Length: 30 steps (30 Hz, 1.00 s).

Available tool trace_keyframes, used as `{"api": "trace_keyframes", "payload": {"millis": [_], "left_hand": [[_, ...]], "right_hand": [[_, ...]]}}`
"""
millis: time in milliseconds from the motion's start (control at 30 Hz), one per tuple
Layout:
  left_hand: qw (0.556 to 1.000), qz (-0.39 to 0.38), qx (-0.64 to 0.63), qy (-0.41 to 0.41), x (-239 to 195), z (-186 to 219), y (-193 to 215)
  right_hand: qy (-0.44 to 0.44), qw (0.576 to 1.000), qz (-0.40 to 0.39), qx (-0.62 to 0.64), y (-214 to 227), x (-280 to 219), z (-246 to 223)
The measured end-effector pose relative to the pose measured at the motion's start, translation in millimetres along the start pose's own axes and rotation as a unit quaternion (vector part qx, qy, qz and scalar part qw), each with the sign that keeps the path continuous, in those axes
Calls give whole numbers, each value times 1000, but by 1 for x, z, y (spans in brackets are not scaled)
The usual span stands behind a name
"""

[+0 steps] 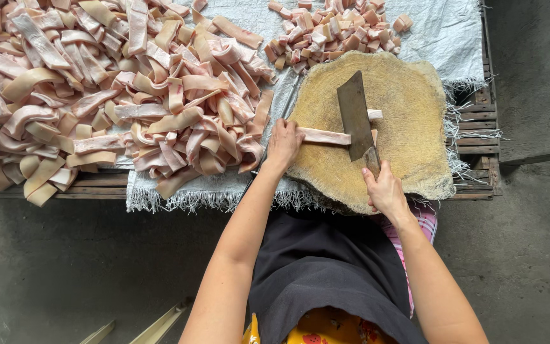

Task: The person uses a large cleaver to chop strips of raw meat into small cubes on a wooden cutting board. The chopped pieces are gathered into a pile on the board while more strips are taken from a larger pile on the table.

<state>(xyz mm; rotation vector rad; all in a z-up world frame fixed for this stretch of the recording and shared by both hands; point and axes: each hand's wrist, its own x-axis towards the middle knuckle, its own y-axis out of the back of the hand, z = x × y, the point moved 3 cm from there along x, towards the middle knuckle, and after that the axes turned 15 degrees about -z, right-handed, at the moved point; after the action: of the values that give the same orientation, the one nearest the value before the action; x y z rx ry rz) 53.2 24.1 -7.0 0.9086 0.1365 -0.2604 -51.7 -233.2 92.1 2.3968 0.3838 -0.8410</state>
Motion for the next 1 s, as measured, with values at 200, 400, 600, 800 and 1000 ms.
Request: {"api": "trace_keyframes", "payload": {"millis": [200,400,600,800,1000], "left_hand": [[991,-54,-125,17,-18,-6,-3],[988,13,-153,11,-49,-21,26],[986,-1,-165,23,-53,-17,29],[986,3,-166,13,-58,-25,26],[981,9,-191,18,-54,-26,26]], "right_hand": [[24,997,-29,66,3,16,15],[119,988,71,-64,1,-8,-18],[264,954,134,-44,-1,-18,-39],[102,977,25,-188,-39,40,-21],[91,995,-9,-50,-3,1,-45]]}}
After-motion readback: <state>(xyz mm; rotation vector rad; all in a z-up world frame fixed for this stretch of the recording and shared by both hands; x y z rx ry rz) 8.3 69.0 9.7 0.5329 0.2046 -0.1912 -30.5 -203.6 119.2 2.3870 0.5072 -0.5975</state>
